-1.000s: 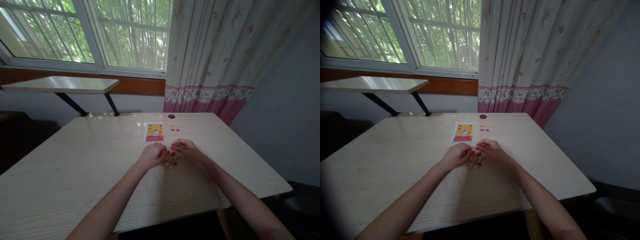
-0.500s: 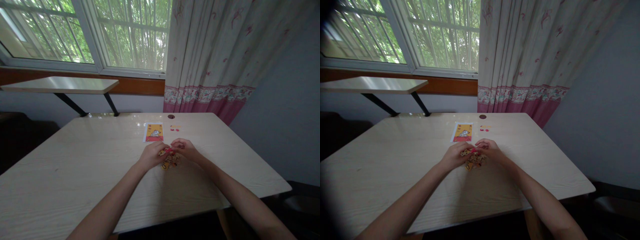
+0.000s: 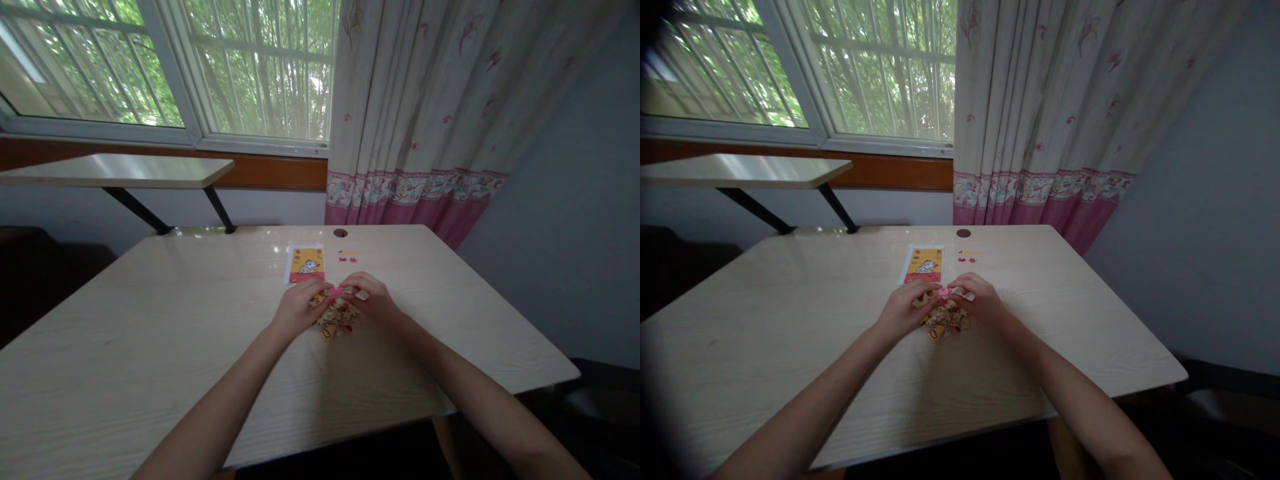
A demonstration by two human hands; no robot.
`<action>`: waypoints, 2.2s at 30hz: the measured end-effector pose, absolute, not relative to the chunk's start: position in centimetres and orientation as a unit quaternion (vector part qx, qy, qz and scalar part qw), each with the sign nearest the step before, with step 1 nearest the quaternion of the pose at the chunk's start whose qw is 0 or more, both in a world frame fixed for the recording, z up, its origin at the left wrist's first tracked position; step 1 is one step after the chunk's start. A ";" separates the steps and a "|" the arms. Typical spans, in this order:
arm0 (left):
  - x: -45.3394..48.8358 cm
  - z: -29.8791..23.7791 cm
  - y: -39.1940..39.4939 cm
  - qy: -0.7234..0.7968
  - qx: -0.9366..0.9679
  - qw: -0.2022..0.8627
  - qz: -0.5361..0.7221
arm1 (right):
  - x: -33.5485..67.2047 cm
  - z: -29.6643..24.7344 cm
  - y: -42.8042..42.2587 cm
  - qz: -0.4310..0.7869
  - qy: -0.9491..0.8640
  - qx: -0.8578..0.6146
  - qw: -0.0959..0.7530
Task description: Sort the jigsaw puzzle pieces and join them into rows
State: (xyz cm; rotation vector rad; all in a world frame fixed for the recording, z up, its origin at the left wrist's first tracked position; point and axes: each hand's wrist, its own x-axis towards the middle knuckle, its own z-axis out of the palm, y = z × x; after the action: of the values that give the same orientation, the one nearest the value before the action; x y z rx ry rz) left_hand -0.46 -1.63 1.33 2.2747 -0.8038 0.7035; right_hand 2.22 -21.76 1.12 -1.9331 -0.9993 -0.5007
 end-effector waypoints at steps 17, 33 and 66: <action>0.5 0.7 0.2 -0.227 0.928 0.230 0.183 | 3.6 3.6 -25.4 -0.347 -0.246 -0.812 0.399; 0.5 0.6 0.2 -0.232 0.931 0.222 0.171 | 4.2 3.1 -26.2 -0.350 -0.244 -0.816 0.389; 0.2 1.1 -0.3 -0.238 0.936 0.211 0.150 | 13.3 -2.3 -28.7 -0.172 -0.148 -0.946 0.229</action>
State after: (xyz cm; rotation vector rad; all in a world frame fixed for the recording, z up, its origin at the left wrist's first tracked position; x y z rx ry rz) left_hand 0.19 -0.34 1.13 2.6020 -0.6626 0.4168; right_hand 13.35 -28.70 -2.34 -2.6047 -0.4063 -0.4747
